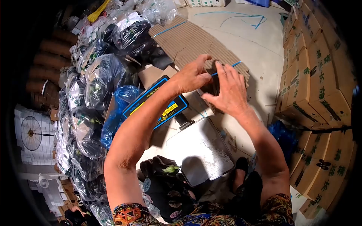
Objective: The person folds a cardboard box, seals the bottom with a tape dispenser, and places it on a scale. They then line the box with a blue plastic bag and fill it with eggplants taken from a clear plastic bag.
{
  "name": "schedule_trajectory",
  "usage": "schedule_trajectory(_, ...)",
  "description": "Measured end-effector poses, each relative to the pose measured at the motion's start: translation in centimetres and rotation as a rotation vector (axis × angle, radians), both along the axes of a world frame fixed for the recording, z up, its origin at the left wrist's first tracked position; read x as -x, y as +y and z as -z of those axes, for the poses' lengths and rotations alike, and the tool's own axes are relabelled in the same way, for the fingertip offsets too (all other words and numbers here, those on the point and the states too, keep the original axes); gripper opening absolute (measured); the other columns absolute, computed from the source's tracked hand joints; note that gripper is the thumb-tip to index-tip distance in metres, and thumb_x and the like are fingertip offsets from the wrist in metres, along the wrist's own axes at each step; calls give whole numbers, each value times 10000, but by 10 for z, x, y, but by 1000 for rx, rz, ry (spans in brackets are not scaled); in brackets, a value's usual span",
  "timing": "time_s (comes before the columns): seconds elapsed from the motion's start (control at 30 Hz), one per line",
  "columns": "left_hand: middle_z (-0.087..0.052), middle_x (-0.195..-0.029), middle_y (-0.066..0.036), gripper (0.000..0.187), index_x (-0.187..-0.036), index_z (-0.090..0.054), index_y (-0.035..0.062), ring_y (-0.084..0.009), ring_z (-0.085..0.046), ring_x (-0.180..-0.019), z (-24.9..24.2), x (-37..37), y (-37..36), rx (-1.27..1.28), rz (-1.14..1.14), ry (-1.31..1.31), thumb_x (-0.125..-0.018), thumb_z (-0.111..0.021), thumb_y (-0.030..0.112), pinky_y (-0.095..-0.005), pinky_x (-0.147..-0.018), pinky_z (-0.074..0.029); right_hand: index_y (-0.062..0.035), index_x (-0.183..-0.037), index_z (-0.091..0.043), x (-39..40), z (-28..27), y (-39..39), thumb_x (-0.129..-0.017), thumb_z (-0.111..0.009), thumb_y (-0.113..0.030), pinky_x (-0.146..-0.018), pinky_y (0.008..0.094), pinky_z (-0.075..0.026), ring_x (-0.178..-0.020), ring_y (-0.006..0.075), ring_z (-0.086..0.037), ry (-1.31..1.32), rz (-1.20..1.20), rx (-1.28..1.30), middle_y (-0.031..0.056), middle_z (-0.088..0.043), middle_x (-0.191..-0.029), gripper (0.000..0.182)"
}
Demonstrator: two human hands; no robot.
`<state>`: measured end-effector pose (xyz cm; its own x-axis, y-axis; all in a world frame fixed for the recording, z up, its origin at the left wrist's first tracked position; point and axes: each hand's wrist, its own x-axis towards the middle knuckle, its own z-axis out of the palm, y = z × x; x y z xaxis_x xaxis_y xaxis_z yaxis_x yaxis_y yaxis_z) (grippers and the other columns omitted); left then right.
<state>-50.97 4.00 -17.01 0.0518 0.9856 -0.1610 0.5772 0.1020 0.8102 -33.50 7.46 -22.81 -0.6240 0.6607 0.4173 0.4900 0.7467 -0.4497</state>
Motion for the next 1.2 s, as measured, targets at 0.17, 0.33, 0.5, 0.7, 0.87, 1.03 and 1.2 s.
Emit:
schedule_trajectory(0.17, -656, -833, -160, 572, -1333, -337, -21, -196, -626, -779, -9, -19, -2, -12, 32, 231, -820, -563, 89, -332, -722, -507, -19, -1310, -454, -4, 0, 6, -635, -790, -342, -929, 423, -347, -1165, 286, -443, 59, -17, -25, 137, -494, -1214, 820)
schedule_trajectory(0.33, -647, -817, -152, 581, -1339, -339, 0, -204, -628, -777, -6, -44, -24, -34, -184, 267, -804, -555, 70, -341, -711, -503, -50, -1168, -542, -3, 4, 5, -624, -788, -341, -887, 417, -348, -1124, 264, -461, 48, -70, -100, 101, -517, -1140, 664)
schedule_trajectory(0.5, -657, -908, -104, 533, -1347, -359, 5, -148, -614, -814, -6, -11, -27, 143, -221, -157, -872, -565, 132, -284, -677, -498, -99, -1094, -602, -3, 5, 0, -629, -786, -389, -904, 439, -354, -1165, 260, -460, 70, -102, -127, 78, -546, -1136, 578)
schedule_trajectory(0.7, -671, -831, -68, 515, -1339, -385, -15, -129, -627, -748, -15, -4, 4, 146, -137, 23, -890, -542, 185, -264, -619, -490, -88, -1125, -592, -7, 6, 12, -690, -756, -391, -932, 466, -343, -1216, 289, -441, 130, -93, -86, 100, -552, -1186, 555)
schedule_trajectory(0.87, -676, -884, -95, 550, -1351, -385, -9, -142, -634, -785, -12, -12, -12, 85, -173, -169, -865, -572, 169, -273, -685, -501, -59, -1103, -585, -3, 8, 7, -703, -734, -335, -956, 485, -321, -1238, 315, -426, 103, -44, -55, 123, -549, -1214, 508)
schedule_trajectory(1.03, -671, -924, -133, 565, -1336, -404, -17, -180, -638, -804, -10, -15, -18, 67, -256, -337, -837, -598, 164, -285, -737, -507, -25, -1077, -568, 5, 2, -1, -700, -709, -276, -953, 482, -315, -1224, 324, -437, 93, 7, -73, 131, -557, -1173, 474)
schedule_trajectory(1.2, -663, -916, -142, 509, -1304, -404, -12, -171, -619, -879, -3, -41, -27, -85, -39, -52, -827, -564, 65, -312, -824, -486, -35, -1021, -556, -5, 10, 6, -647, -723, -202, -911, 466, -335, -1143, 299, -487, 95, -44, -139, 120, -559, -1128, 442)
